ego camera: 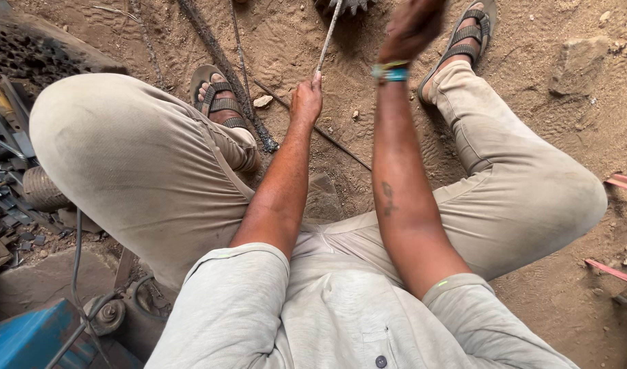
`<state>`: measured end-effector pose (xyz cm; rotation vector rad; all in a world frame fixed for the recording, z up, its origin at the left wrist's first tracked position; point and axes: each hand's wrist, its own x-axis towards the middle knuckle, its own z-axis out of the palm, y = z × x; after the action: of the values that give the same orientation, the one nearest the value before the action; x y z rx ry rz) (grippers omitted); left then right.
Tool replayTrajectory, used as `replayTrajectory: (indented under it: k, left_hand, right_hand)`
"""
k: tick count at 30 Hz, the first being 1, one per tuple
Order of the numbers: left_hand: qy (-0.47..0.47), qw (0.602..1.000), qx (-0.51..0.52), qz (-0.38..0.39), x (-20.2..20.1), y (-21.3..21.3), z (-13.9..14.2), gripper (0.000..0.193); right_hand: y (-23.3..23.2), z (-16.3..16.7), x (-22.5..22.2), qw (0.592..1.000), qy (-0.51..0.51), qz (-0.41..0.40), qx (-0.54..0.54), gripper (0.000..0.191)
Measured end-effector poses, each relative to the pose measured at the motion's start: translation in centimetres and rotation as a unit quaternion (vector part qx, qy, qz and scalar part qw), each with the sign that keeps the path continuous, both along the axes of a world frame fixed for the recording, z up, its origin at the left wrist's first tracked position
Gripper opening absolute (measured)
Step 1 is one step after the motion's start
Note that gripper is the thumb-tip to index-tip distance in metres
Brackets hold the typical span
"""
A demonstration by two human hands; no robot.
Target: The person sits on the ground and uses a hammer to repeatedly strike a metal rod that is inserted into a gear-like metal part. The person holds the rod steady with one hand while striking it with the other hand.
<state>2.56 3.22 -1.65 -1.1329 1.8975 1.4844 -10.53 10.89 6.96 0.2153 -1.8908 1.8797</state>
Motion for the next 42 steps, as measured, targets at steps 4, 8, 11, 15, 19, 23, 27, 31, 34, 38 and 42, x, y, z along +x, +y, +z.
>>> replayTrajectory:
  k: [4, 8, 11, 15, 19, 23, 27, 31, 34, 38, 42]
  left_hand:
    - [0.040, 0.998, 0.033, 0.028, 0.0, 0.0, 0.3, 0.051]
    - [0.068, 0.996, 0.025, 0.053, 0.5, -1.1, -0.4, 0.068]
    - [0.089, 0.995, 0.026, 0.030, 1.0, -1.4, -0.8, 0.074]
    - [0.054, 0.994, 0.094, 0.015, 0.8, -0.9, -0.4, 0.070]
    - [0.036, 0.987, 0.151, 0.029, 0.4, -0.4, 0.7, 0.062]
    - [0.000, 0.983, 0.174, 0.053, 0.3, -0.4, 1.0, 0.043]
    - [0.012, 0.986, 0.155, 0.059, 0.1, -0.3, 0.1, 0.041]
    - [0.054, 0.992, 0.104, 0.037, 0.1, -0.2, -1.0, 0.041]
    - [0.089, 0.992, 0.060, 0.064, 0.1, -0.4, -1.2, 0.031]
    - [0.036, 0.996, 0.053, 0.057, 0.1, -0.7, -0.9, 0.039]
    - [0.053, 0.998, 0.008, 0.034, 0.1, -1.0, -0.7, 0.055]
  right_hand:
    - [-1.0, -2.1, 3.5, 0.942, -0.239, -0.016, 0.235, 0.062]
    - [-0.6, -2.1, 3.7, 0.906, -0.381, -0.024, 0.184, 0.064]
    - [-0.1, -0.7, 2.8, 0.933, -0.358, 0.002, 0.028, 0.061]
    - [0.3, 1.0, 1.8, 0.957, -0.276, 0.052, -0.069, 0.059]
    - [0.8, 0.6, 1.9, 0.954, -0.297, 0.019, -0.023, 0.059]
    - [1.2, -1.1, 2.5, 0.932, -0.363, 0.013, 0.013, 0.060]
    - [0.9, -2.0, 3.6, 0.904, -0.424, -0.013, 0.059, 0.061]
    - [0.5, -2.4, 4.7, 0.886, -0.459, -0.013, 0.065, 0.062]
    - [0.3, -2.8, 5.3, 0.875, -0.479, -0.009, 0.070, 0.061]
    - [0.0, -2.9, 5.2, 0.879, -0.460, -0.024, 0.122, 0.061]
    - [0.1, -2.0, 3.3, 0.937, -0.333, -0.002, 0.100, 0.064]
